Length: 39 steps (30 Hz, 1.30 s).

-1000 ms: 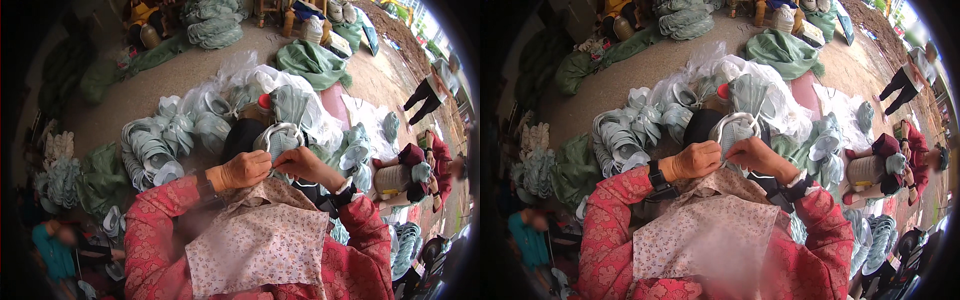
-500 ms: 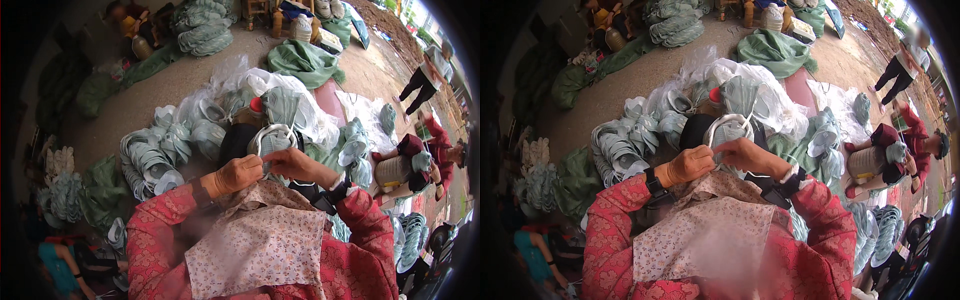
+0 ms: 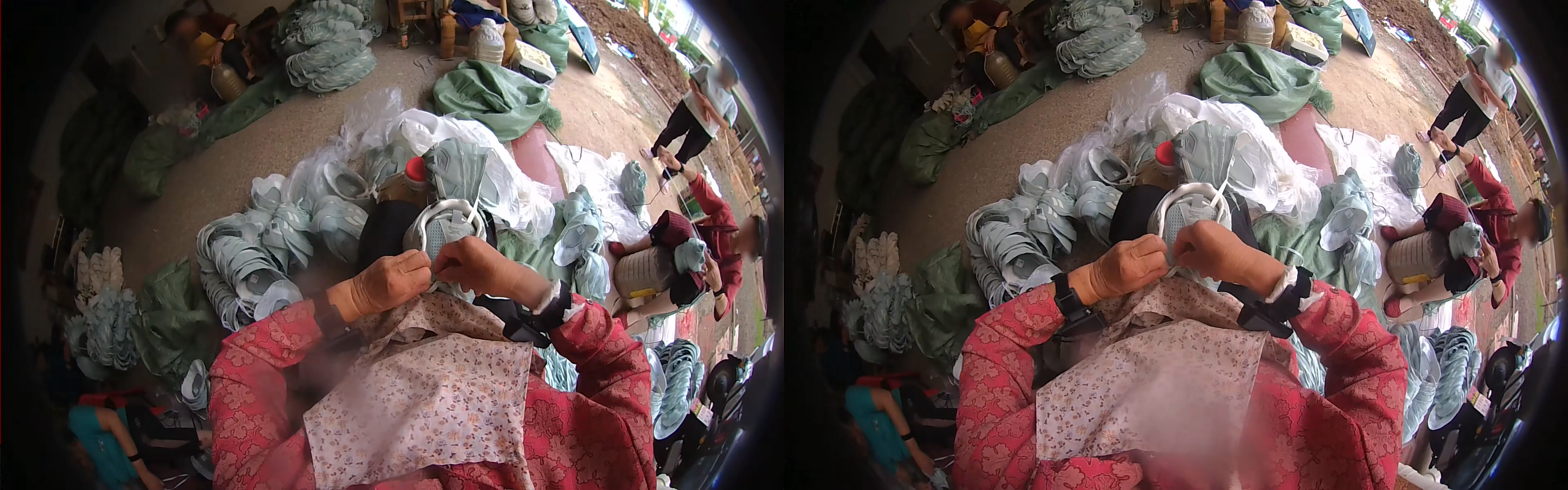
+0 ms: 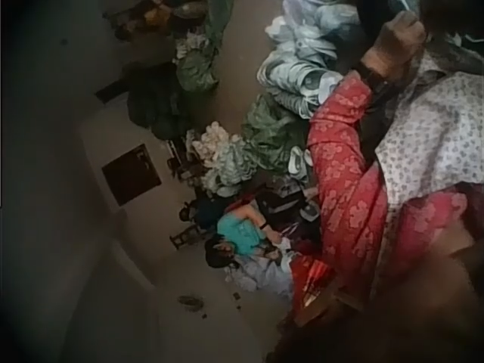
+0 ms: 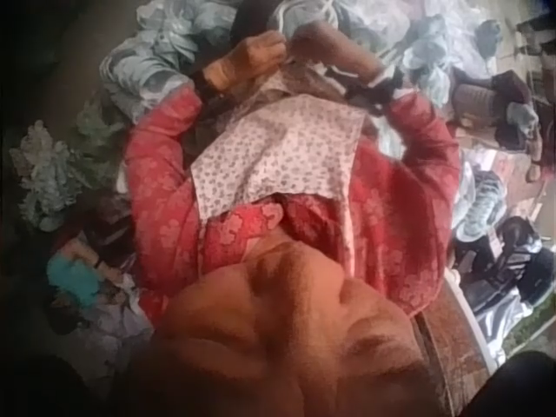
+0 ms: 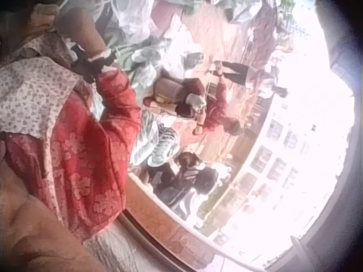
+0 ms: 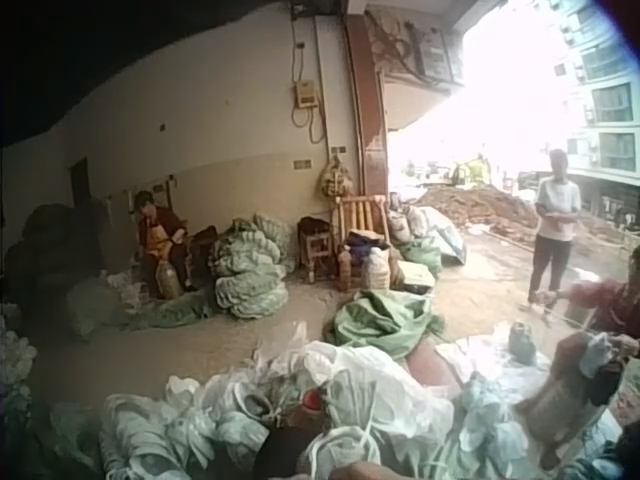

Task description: Thread laces through the eyelets of a shoe.

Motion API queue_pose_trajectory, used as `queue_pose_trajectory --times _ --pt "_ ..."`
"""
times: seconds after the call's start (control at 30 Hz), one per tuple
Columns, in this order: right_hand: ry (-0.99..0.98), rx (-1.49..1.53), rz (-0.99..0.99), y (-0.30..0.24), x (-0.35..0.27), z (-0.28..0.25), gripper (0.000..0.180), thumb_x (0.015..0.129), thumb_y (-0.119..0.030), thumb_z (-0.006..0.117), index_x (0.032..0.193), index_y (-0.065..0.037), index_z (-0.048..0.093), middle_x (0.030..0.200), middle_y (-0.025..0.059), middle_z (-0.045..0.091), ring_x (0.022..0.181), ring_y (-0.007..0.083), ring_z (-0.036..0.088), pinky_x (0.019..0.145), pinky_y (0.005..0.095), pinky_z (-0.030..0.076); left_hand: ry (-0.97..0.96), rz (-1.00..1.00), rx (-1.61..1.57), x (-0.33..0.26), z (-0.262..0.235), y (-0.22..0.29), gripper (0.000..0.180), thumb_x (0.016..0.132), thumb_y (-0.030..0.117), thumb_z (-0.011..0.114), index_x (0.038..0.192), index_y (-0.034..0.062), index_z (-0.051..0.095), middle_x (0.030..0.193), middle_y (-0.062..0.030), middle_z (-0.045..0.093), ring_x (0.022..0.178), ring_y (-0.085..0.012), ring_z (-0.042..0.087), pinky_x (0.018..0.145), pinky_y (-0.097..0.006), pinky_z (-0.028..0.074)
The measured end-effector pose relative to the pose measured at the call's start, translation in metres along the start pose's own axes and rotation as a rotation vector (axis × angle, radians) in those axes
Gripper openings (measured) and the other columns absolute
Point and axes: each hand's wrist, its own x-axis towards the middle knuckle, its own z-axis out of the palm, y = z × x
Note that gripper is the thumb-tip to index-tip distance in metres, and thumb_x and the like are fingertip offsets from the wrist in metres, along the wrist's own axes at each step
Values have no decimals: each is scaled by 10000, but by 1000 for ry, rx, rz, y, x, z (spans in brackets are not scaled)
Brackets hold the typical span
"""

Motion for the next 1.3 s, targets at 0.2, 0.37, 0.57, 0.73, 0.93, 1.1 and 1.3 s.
queue_pose_trajectory --times 0.2,0.37,0.57,0.73,0.93,1.1,1.3 --pt "-45 -57 80 -12 -1 -3 146 873 -118 637 961 -8 673 659 73 625 629 162 665 502 292 503 -18 23 31 0 -1 0 172 748 12 720 793 32 556 870 -93 528 775 -272 597 670 -355 534" --pt "-36 140 120 -1 -5 -4 119 909 -111 611 974 -19 648 717 38 624 637 125 619 487 268 478 -84 -140 -213 14 -9 -1 141 764 12 699 801 29 564 857 -95 517 785 -272 597 664 -377 511" --pt "558 424 -397 -24 -39 -99 86 983 -83 594 1047 -29 612 778 -4 583 611 68 550 475 225 451 -297 -337 -420 35 -16 1 131 791 84 659 763 21 548 851 -98 527 715 -285 598 627 -366 480" --pt "895 242 -716 -64 -87 -177 173 985 -144 626 1082 -5 659 829 -12 610 632 46 508 517 221 404 -354 -336 -388 42 -9 -5 216 762 161 707 705 25 551 803 -101 543 692 -296 603 617 -372 481" --pt "1050 325 -664 -58 -114 -198 242 988 -195 631 1109 13 654 796 -2 594 637 52 505 561 207 396 -333 -316 -379 47 -3 -11 251 775 222 767 720 42 601 800 -75 565 662 -258 609 597 -358 476" --pt "637 301 -509 -65 -88 -131 114 1000 -143 599 1034 -37 623 857 8 629 714 61 582 574 212 444 -147 -634 -528 73 -34 -2 279 865 272 757 1046 78 671 1035 -41 636 850 -166 643 727 -322 519" --pt "511 -150 -573 -88 -73 -81 88 948 -55 631 1027 -19 616 905 45 646 825 117 622 714 277 500 250 -454 -1089 118 -39 29 505 1033 187 536 1447 -59 382 1410 -133 514 1290 -197 497 1133 -334 327"
